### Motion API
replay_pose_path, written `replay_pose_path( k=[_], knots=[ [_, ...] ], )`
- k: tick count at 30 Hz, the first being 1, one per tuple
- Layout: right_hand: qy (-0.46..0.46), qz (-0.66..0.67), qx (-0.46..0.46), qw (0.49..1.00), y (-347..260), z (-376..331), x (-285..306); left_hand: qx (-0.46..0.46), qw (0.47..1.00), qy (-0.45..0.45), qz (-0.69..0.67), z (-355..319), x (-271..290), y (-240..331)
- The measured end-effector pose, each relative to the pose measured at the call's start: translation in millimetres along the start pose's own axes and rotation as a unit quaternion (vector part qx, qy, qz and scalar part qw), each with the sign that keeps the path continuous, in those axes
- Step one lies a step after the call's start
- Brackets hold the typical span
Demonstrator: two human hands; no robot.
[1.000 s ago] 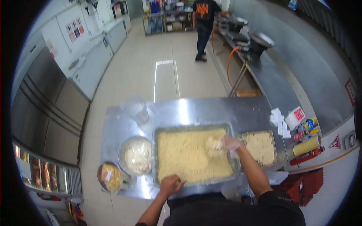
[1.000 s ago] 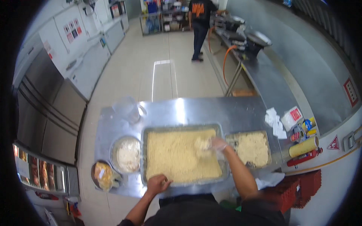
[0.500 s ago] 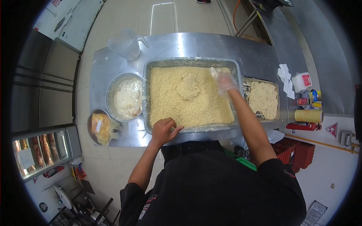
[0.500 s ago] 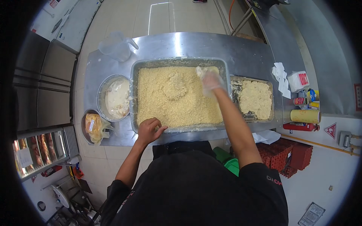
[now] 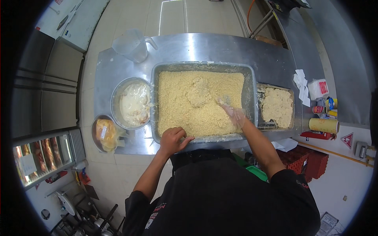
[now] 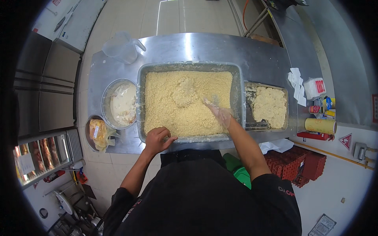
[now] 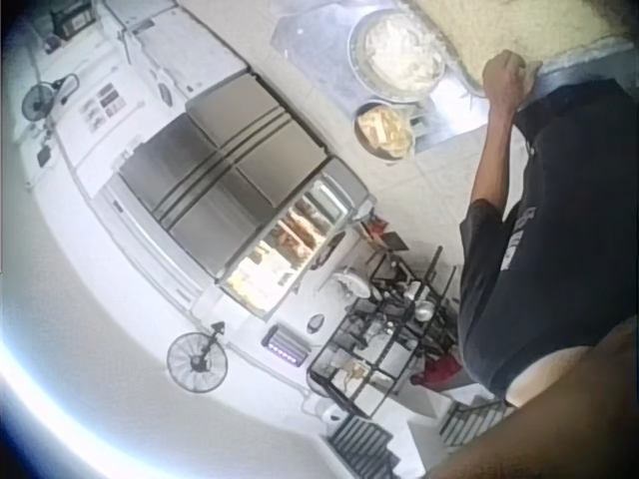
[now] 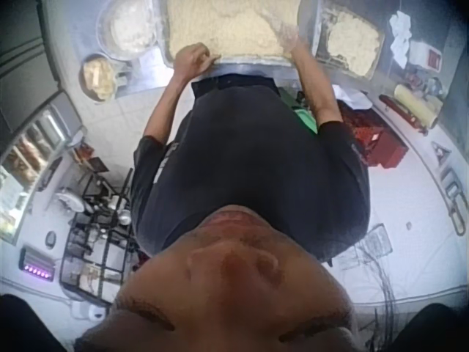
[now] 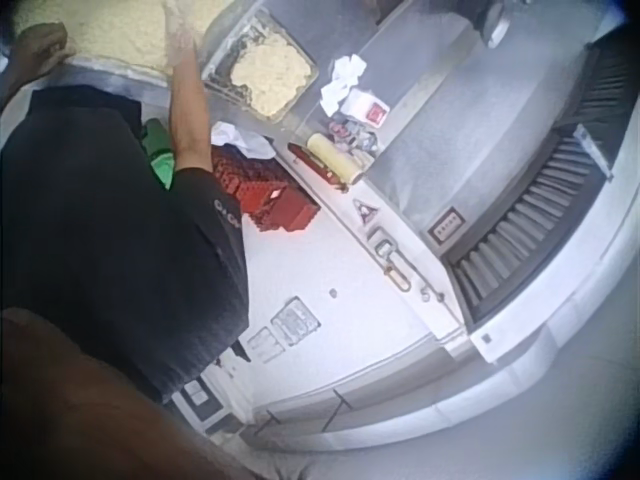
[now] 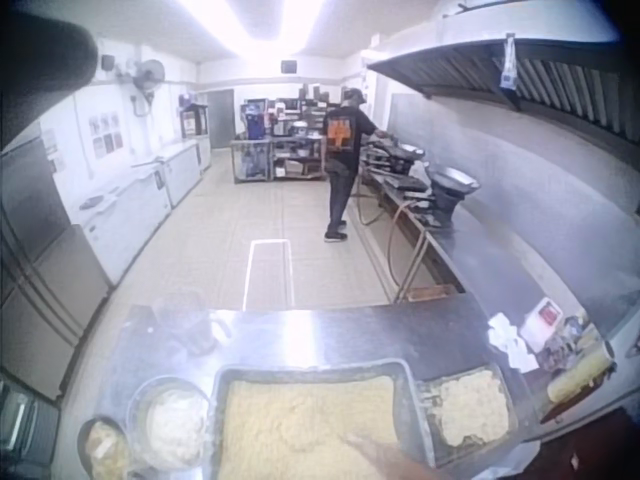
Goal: The person prepares breaded chicken by hand, dipping pieces of chicken into a bowl of batter and then into a large container of breading, pressing the breading onto the chicken, and placing the breaded pieces onto a tray. The person also wipes a surface with a paper towel and discards it in a green trash bin.
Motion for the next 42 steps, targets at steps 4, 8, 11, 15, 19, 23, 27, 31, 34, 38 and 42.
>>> replay_pose_path(
  k=[4, 8, 11, 15, 19, 23, 27, 31, 34, 38, 42],
  knots=[
    [-0.051, -0.164, 0.289, 0.942, -2.5, 0.8, -7.1, -0.003, 1.0, 0.007, -0.011, 3.6, -2.1, -1.1],
    [0.061, -0.144, 0.196, 0.968, -41.6, 18.2, 4.1, 0.0, 1.0, 0.001, -0.015, 4.2, 1.2, -0.5],
    [0.155, -0.122, 0.048, 0.979, -78.0, 48.4, 29.9, 0.001, 1.0, -0.005, -0.011, 1.9, 1.1, -1.4],
    [0.13, -0.44, -0.052, 0.887, -107.8, 86.0, -0.6, -0.004, 1.0, -0.005, -0.023, 2.1, 1.4, -1.9],
    [0.304, -0.484, 0.044, 0.819, -85.7, 101.3, -94.9, -0.012, 1.0, -0.017, -0.02, 9.2, -1.9, 0.4],
    [0.044, -0.351, -0.074, 0.932, -95.2, 107.3, -61.6, 0.001, 1.0, -0.005, -0.008, -7.1, 4.6, -6.2],
    [0.15, -0.169, -0.077, 0.971, -79.0, 120.6, -26.3, -0.015, 1.0, 0.005, -0.02, 5.9, -0.6, -0.3],
    [-0.001, -0.202, 0.04, 0.978, -106.4, 132.3, -31.6, -0.005, 1.0, 0.02, 0.006, -6.6, 3.4, -4.0],
    [-0.05, -0.289, 0.245, 0.924, -70.9, 124.2, 10.5, -0.041, 0.998, 0.019, -0.033, 9.0, -13.4, 9.8],
    [-0.072, -0.444, -0.026, 0.893, -115.1, 105.9, -24.8, -0.028, 0.999, 0.022, -0.023, 1.4, -1.2, 8.3],
    [0.038, -0.371, -0.017, 0.928, -106.0, 79.6, 2.0, -0.016, 1.0, 0.006, -0.022, 2.0, -10.2, 12.5]
  ],
)
Point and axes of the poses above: each hand's wrist, its own z-axis towards the middle knuckle, its own x-axis out of the back of the hand, y = z × x, the point moved 2 cm from there along z, towards the middle knuckle, and after that the axes turned 5 degrees about z, right-handed, at the moved point
